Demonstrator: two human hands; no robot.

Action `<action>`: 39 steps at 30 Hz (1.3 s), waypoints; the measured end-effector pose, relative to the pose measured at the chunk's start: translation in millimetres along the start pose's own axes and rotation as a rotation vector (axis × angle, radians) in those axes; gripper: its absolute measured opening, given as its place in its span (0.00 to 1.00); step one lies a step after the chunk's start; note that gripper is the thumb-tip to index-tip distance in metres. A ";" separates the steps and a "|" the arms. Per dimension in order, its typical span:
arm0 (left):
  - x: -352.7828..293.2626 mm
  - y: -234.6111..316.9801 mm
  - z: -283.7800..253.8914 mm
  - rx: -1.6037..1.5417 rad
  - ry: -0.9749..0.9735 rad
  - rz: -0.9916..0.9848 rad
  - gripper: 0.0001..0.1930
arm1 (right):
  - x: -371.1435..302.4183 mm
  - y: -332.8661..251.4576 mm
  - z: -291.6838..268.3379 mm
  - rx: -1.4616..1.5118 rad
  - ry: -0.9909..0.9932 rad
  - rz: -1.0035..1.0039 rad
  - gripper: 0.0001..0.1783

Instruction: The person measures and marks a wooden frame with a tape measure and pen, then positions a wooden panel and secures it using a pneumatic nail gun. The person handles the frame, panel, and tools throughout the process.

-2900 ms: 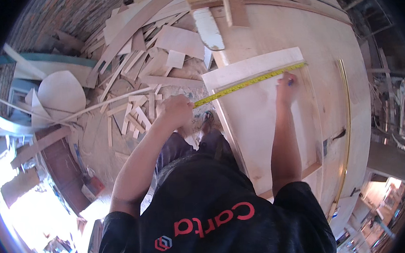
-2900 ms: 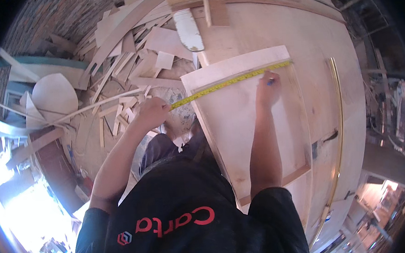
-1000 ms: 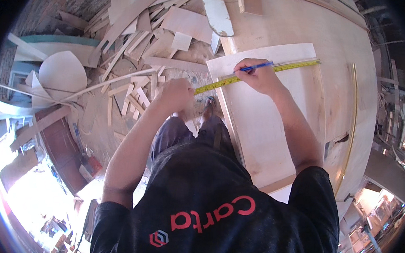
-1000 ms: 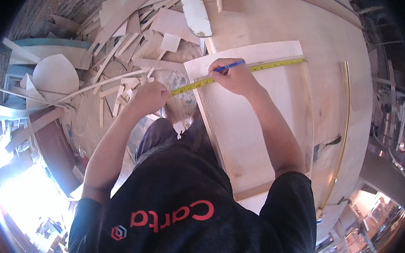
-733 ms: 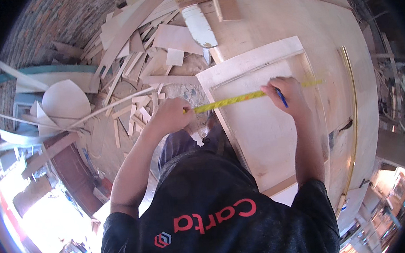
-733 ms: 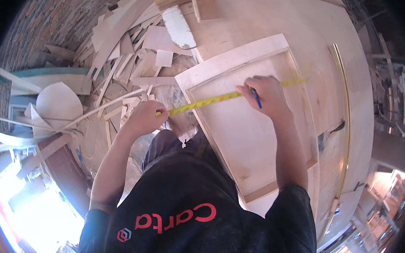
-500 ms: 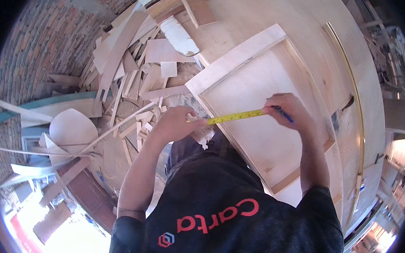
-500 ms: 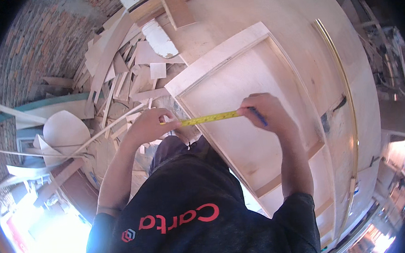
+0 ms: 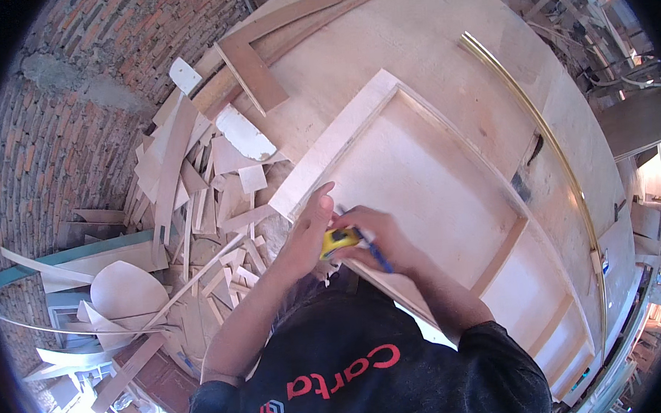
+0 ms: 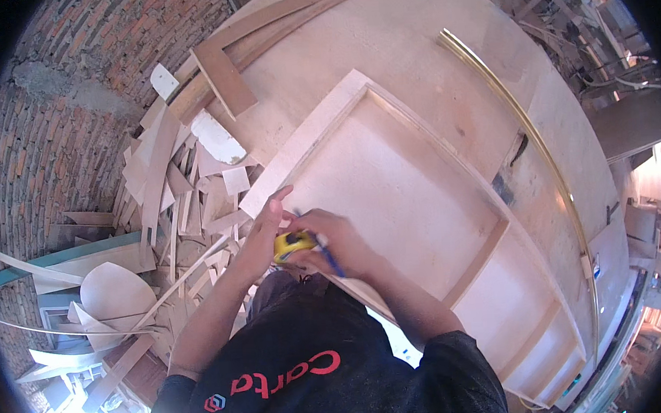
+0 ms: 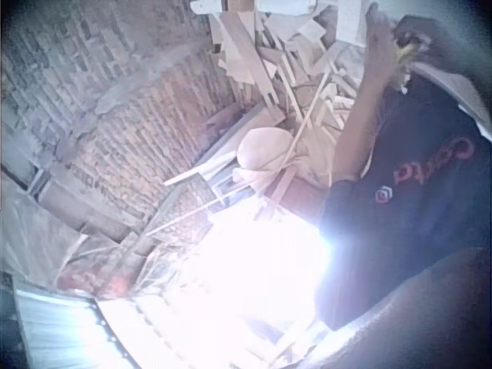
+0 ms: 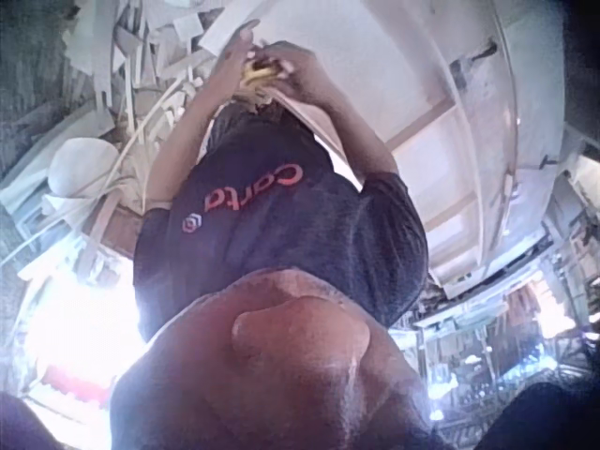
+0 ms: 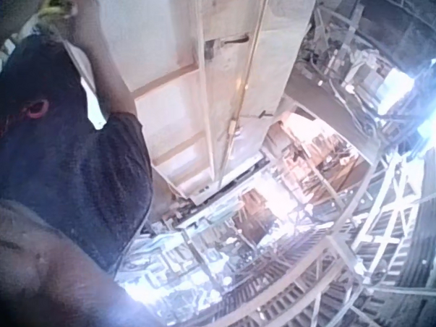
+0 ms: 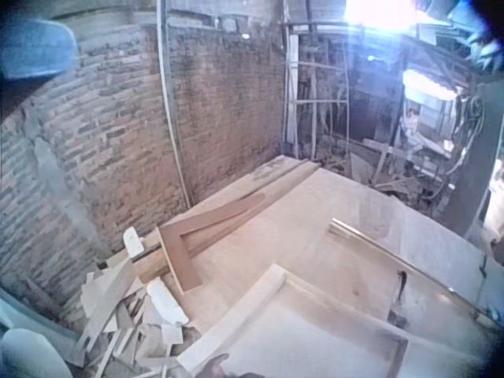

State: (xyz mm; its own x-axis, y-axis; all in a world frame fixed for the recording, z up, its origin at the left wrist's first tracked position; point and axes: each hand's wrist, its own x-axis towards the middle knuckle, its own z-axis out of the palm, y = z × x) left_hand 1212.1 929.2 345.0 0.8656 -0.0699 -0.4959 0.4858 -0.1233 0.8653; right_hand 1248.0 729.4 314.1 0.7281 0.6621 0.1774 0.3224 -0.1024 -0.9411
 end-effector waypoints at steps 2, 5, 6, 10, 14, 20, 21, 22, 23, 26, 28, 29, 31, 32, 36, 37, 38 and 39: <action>-3.7 -1.6 -7.6 -0.017 0.114 0.053 0.33 | 5.8 15.0 -43.6 0.036 0.090 0.164 0.23; -19.8 -41.3 -49.3 0.109 0.355 0.143 0.26 | 30.8 63.1 -147.0 -0.020 0.448 0.311 0.18; -28.3 -66.3 -66.4 0.165 0.440 0.078 0.25 | 48.3 81.1 -173.7 -0.343 0.581 0.227 0.18; -69.1 -197.7 -117.6 0.398 0.712 -0.173 0.23 | 50.1 281.8 -342.4 -0.986 0.498 0.234 0.21; -174.0 -317.7 -112.9 0.416 0.776 -0.591 0.27 | 107.6 307.9 -397.9 -1.292 0.010 0.654 0.26; -364.7 -410.5 0.0 0.174 0.766 -1.173 0.27 | 219.0 244.7 -190.5 -1.205 0.455 -0.029 0.26; -385.2 -436.3 27.2 0.120 0.748 -1.217 0.27 | 233.3 219.1 -129.5 -1.085 0.441 -0.167 0.26; -399.5 -463.8 58.3 0.059 0.728 -1.247 0.27 | 245.2 190.3 -65.9 -0.955 0.370 -0.273 0.26; -404.5 -484.1 85.4 -0.020 0.786 -1.240 0.29 | 249.6 161.8 -4.4 -0.830 0.289 -0.363 0.26; -392.1 -511.4 134.5 -0.208 0.797 -1.207 0.30 | 231.5 86.5 170.0 -0.520 -0.063 -0.516 0.26; -377.2 -511.2 158.5 -0.366 0.960 -1.140 0.28 | 199.0 45.2 271.0 -0.386 -0.317 -0.566 0.27; -379.3 -513.9 203.2 -0.460 1.001 -1.141 0.28 | 164.4 34.9 335.8 -0.313 -0.524 -0.563 0.27; -367.4 -562.1 236.7 -0.534 1.068 -1.107 0.29 | 94.4 8.6 424.9 -0.215 -0.801 -0.550 0.27; -365.7 -583.1 244.8 -0.567 1.100 -1.106 0.29 | 52.2 -5.6 466.4 -0.180 -0.942 -0.540 0.27; -437.5 -595.3 245.1 -0.885 1.174 -0.987 0.26 | -92.5 -33.3 582.1 -0.280 -1.474 -0.452 0.27; -467.2 -601.8 248.0 -1.004 1.114 -0.951 0.25 | -126.8 -36.1 600.7 -0.329 -1.597 -0.426 0.27; -498.7 -609.9 259.1 -0.974 1.276 -0.967 0.25 | -158.8 -43.3 622.3 -0.379 -1.709 -0.419 0.27; -524.6 -622.0 276.1 -0.944 1.436 -0.988 0.25 | -187.5 -50.3 640.8 -0.431 -1.820 -0.418 0.27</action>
State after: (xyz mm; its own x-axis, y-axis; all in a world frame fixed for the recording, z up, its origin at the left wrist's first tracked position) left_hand 422.3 769.4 46.8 -0.4877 0.4501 -0.7481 0.2544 0.8929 0.3714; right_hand 707.7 1086.1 143.7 -0.7517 0.5240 -0.4005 0.5978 0.2848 -0.7494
